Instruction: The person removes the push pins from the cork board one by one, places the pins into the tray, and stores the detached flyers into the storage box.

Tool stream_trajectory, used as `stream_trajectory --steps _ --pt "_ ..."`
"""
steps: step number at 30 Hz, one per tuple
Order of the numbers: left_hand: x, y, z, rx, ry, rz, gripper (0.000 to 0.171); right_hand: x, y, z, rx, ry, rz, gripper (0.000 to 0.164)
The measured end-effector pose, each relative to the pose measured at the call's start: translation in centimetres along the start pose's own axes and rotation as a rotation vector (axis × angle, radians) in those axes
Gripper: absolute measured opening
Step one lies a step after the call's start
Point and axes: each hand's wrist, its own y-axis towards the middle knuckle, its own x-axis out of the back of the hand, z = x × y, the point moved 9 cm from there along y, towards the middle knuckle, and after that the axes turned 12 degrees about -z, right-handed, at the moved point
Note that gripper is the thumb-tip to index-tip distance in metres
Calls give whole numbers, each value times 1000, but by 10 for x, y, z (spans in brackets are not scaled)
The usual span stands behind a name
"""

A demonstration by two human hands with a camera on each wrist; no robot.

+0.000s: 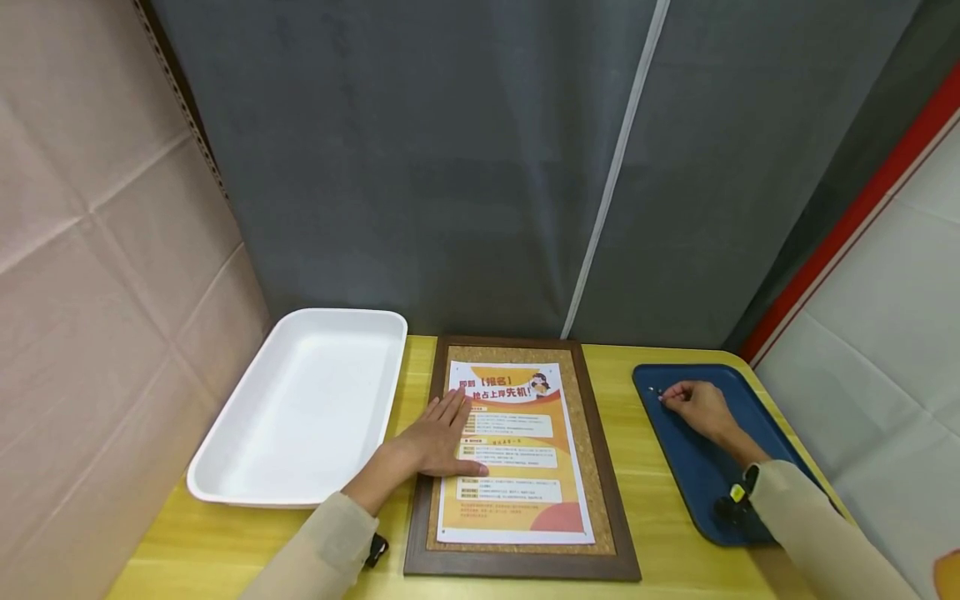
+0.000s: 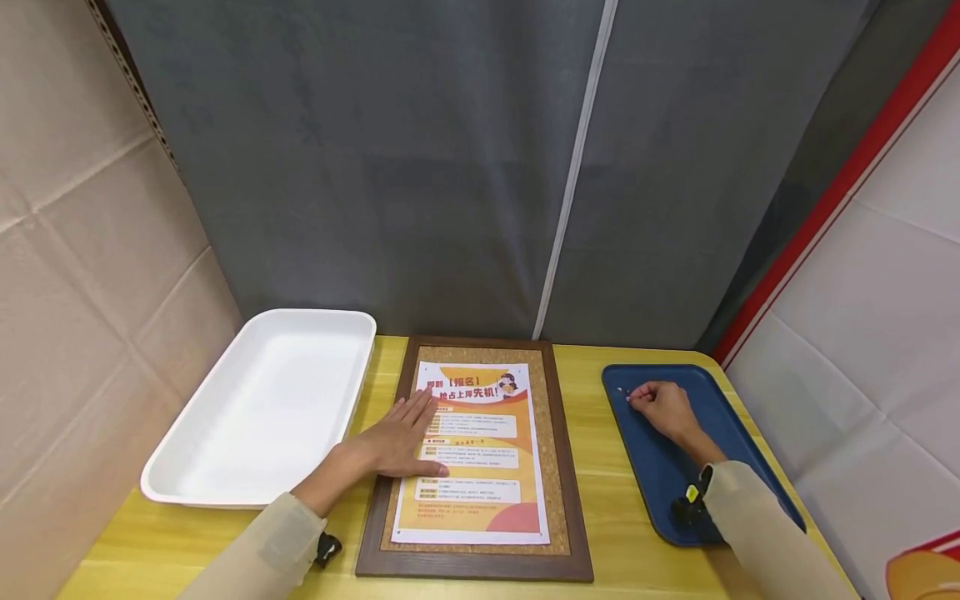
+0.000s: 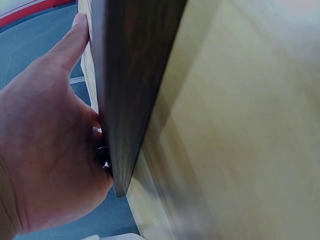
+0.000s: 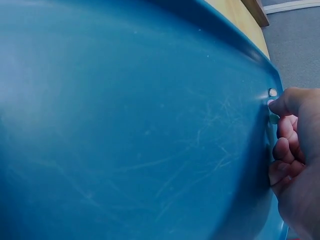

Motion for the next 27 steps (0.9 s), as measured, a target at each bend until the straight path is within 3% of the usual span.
stream_trajectory --steps 7,13,20,27 --pt "14 -4 -7 5 -11 8 122 -2 0 -2 -1 1 -3 13" --pt "18 -6 -9 8 -29 6 122 4 1 5 42 -4 -53 13" --pt "19 -5 -9 8 -36 -11 122 8 -3 34 102 22 -103 13" --pt "25 -3 -10 -3 -44 -54 114 -6 -10 70 119 69 -41 15"
